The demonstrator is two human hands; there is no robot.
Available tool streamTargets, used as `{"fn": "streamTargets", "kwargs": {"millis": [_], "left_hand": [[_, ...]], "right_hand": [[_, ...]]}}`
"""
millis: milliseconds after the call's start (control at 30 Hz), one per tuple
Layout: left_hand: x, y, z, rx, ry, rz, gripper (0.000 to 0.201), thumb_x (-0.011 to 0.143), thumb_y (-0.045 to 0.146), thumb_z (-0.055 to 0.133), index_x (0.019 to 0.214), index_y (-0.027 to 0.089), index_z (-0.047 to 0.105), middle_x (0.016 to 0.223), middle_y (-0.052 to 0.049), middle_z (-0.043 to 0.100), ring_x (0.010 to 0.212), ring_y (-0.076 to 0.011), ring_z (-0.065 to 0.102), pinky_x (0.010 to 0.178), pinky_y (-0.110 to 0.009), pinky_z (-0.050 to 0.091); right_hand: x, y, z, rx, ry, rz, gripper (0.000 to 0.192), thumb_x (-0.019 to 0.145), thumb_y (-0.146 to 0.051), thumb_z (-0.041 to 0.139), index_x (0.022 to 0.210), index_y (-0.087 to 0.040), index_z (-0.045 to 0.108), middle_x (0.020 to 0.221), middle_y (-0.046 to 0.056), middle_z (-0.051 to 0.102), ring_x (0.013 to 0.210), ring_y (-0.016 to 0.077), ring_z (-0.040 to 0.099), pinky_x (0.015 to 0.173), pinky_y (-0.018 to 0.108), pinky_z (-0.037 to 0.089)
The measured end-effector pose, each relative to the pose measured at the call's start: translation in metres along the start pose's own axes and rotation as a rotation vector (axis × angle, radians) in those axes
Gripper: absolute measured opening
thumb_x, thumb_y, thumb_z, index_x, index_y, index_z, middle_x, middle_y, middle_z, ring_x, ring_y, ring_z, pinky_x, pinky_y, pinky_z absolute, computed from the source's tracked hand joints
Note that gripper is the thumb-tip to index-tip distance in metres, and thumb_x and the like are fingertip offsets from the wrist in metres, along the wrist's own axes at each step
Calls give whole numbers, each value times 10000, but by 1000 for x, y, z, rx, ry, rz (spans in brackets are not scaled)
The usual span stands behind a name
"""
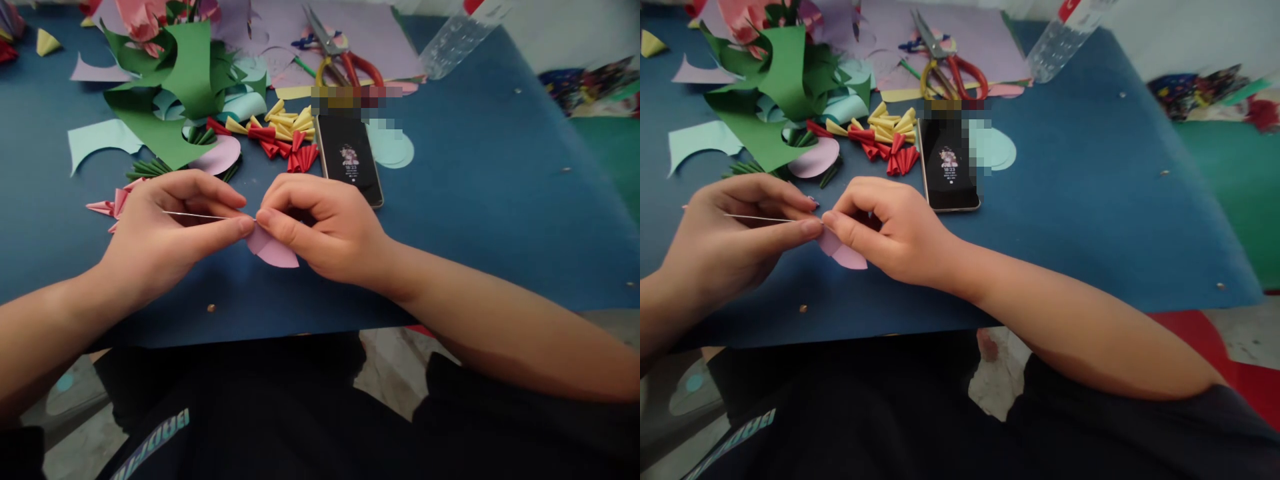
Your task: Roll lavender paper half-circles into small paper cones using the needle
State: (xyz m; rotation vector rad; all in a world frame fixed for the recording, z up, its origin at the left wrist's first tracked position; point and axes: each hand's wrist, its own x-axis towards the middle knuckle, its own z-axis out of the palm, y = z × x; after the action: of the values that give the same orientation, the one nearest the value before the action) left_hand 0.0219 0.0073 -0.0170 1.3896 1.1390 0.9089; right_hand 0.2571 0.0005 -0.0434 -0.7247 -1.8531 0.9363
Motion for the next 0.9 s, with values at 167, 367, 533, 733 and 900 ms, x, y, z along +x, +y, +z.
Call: {"fn": "streamTargets", "kwargs": {"millis": [167,367,533,733,900], "left_hand": [[2,0,-1,24,10,-9,325,706,322,1086,945,277,871,829,25,849,845,-277,860,776,-395,732],[5,-3,-4,82,-22,-3,403,694,336,1095,1020,295,859,854,32,855,844,-269,863,766,-375,725],[5,-4,-3,19,-66,-15,493,687,268,1093,1109,260,838,824,23,853,831,-292,863,696,-360,700],[5,-6,-5,17,-56,-49,500,678,292,1092,1110,279,842,825,23,849,840,-309,865,668,-368,694],[4,-2,-4,98,-71,-23,354,695,400,1082,961,281,880,844,16,856,861,-323,859,760,-441,727]], "right_hand": [[-1,1,3,68,22,98,307,1061,-434,832,906,-177,765,903,32,725,792,144,624,694,290,481],[1,4,4,127,31,168,278,1003,-384,881,888,-171,745,884,23,723,804,141,615,695,267,492],[2,3,3,167,33,215,305,959,-409,918,875,-181,734,872,19,725,795,144,608,682,261,500],[2,4,4,176,23,238,358,961,-479,911,873,-188,723,884,27,732,804,151,610,685,270,505],[1,5,2,145,-29,254,315,976,-440,884,892,-180,727,880,27,741,771,148,608,667,281,479]]}}
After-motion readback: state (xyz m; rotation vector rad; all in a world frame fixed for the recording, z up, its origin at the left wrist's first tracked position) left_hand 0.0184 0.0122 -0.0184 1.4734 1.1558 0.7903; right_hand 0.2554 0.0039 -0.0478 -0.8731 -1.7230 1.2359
